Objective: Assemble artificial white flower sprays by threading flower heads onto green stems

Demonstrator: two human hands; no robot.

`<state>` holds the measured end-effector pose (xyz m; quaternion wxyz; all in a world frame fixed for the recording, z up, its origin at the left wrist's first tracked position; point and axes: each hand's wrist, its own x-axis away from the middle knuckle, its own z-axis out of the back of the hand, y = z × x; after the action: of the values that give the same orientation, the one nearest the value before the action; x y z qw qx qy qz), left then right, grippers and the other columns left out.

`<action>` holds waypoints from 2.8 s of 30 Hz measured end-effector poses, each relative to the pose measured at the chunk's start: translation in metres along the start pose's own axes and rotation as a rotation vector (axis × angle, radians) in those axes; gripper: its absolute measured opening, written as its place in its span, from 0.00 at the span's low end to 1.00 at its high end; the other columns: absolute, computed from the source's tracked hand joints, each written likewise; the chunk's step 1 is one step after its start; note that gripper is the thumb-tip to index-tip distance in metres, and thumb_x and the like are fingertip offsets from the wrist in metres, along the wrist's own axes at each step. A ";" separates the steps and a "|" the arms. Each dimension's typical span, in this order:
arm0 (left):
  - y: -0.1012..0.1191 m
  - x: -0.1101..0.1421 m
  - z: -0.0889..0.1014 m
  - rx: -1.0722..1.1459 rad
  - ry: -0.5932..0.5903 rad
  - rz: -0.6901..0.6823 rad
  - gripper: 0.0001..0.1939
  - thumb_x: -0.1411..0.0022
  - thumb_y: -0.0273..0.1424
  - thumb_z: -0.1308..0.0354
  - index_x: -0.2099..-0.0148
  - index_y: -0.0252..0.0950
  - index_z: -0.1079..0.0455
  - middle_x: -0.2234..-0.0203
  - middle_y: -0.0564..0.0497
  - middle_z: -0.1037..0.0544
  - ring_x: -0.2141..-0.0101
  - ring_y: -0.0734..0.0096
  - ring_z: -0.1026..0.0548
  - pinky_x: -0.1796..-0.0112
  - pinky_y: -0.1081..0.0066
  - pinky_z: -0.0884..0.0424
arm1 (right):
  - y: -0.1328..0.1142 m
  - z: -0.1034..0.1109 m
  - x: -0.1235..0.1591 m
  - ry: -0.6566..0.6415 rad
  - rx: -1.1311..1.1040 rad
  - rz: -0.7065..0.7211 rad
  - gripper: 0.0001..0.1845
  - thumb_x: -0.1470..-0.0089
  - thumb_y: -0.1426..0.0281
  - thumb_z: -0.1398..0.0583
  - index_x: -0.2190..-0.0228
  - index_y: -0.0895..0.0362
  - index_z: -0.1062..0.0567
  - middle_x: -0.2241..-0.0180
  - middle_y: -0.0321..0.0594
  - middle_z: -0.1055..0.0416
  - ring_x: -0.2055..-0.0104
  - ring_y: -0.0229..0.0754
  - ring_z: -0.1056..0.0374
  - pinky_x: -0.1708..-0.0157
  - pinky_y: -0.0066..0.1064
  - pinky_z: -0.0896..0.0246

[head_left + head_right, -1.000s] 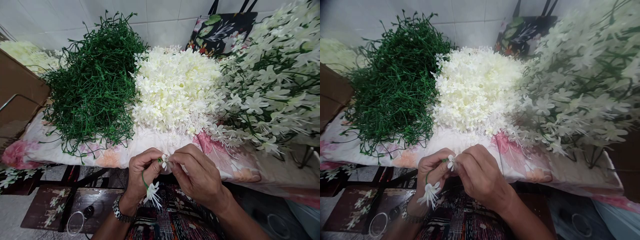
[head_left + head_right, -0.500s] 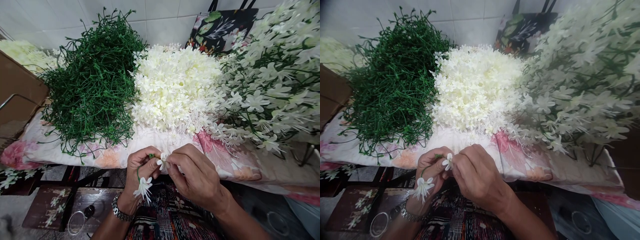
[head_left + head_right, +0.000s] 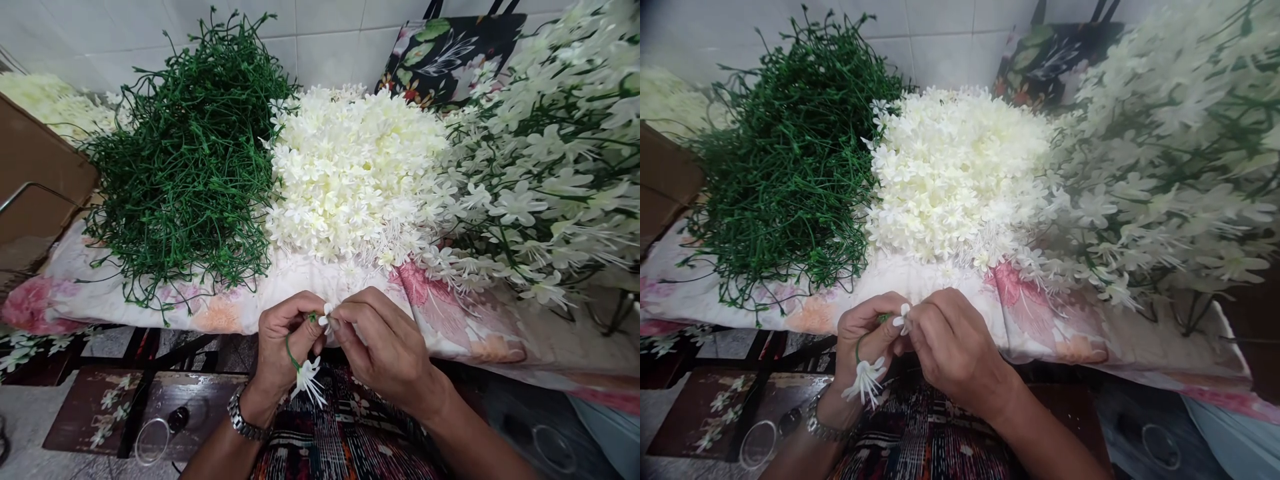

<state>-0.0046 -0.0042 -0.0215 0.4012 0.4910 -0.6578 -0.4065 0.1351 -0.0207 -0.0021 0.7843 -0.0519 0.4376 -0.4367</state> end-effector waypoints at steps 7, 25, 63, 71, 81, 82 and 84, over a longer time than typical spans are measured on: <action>-0.003 -0.001 -0.001 0.068 0.055 0.023 0.12 0.53 0.36 0.33 0.73 0.34 0.28 0.87 0.58 0.35 0.87 0.82 0.40 0.85 0.80 0.43 | 0.001 0.010 -0.004 -0.074 -0.119 -0.155 0.17 0.46 0.68 0.41 0.55 0.59 0.34 0.61 0.45 0.33 0.59 0.42 0.34 0.63 0.35 0.32; 0.009 0.002 -0.008 -0.315 0.016 -0.190 0.10 0.42 0.34 0.43 0.70 0.35 0.25 0.84 0.55 0.33 0.83 0.78 0.40 0.81 0.76 0.40 | 0.010 0.009 -0.002 -0.024 -0.120 -0.209 0.06 0.46 0.78 0.47 0.71 0.57 0.32 0.77 0.36 0.35 0.75 0.34 0.38 0.76 0.26 0.41; 0.016 -0.005 -0.016 -0.555 -0.076 -0.256 0.11 0.44 0.23 0.50 0.76 0.32 0.31 0.85 0.55 0.34 0.82 0.79 0.38 0.80 0.80 0.40 | 0.017 0.016 -0.004 -0.133 -0.036 -0.113 0.05 0.44 0.79 0.48 0.70 0.59 0.35 0.76 0.36 0.36 0.74 0.33 0.38 0.73 0.23 0.41; 0.016 -0.004 -0.016 -0.598 -0.084 -0.198 0.12 0.44 0.24 0.52 0.78 0.32 0.34 0.85 0.57 0.40 0.81 0.80 0.43 0.81 0.80 0.44 | 0.019 0.012 -0.001 -0.153 -0.061 -0.148 0.06 0.45 0.80 0.48 0.71 0.60 0.33 0.76 0.37 0.36 0.74 0.33 0.38 0.73 0.24 0.42; 0.015 -0.006 -0.018 -0.632 -0.086 -0.224 0.13 0.45 0.23 0.54 0.79 0.32 0.35 0.85 0.57 0.42 0.82 0.80 0.44 0.81 0.80 0.45 | 0.019 0.009 0.000 -0.168 -0.064 -0.155 0.06 0.44 0.79 0.47 0.71 0.61 0.33 0.77 0.37 0.36 0.75 0.33 0.39 0.75 0.23 0.43; 0.015 -0.005 -0.018 -0.630 -0.088 -0.215 0.13 0.45 0.23 0.54 0.79 0.32 0.35 0.85 0.57 0.41 0.82 0.80 0.44 0.81 0.79 0.45 | 0.019 0.009 -0.001 -0.163 -0.064 -0.157 0.06 0.44 0.79 0.48 0.72 0.60 0.33 0.78 0.36 0.37 0.76 0.32 0.40 0.76 0.23 0.43; 0.015 -0.005 -0.018 -0.630 -0.092 -0.192 0.13 0.44 0.24 0.54 0.79 0.32 0.36 0.85 0.56 0.41 0.82 0.80 0.43 0.80 0.79 0.44 | 0.018 0.008 -0.001 -0.158 -0.062 -0.162 0.06 0.44 0.79 0.47 0.72 0.60 0.33 0.78 0.36 0.37 0.76 0.31 0.40 0.76 0.22 0.44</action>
<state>0.0080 0.0010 -0.0019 0.4629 0.3838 -0.4679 -0.6477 0.1528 -0.0115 -0.0049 0.7765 -0.1457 0.3821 -0.4793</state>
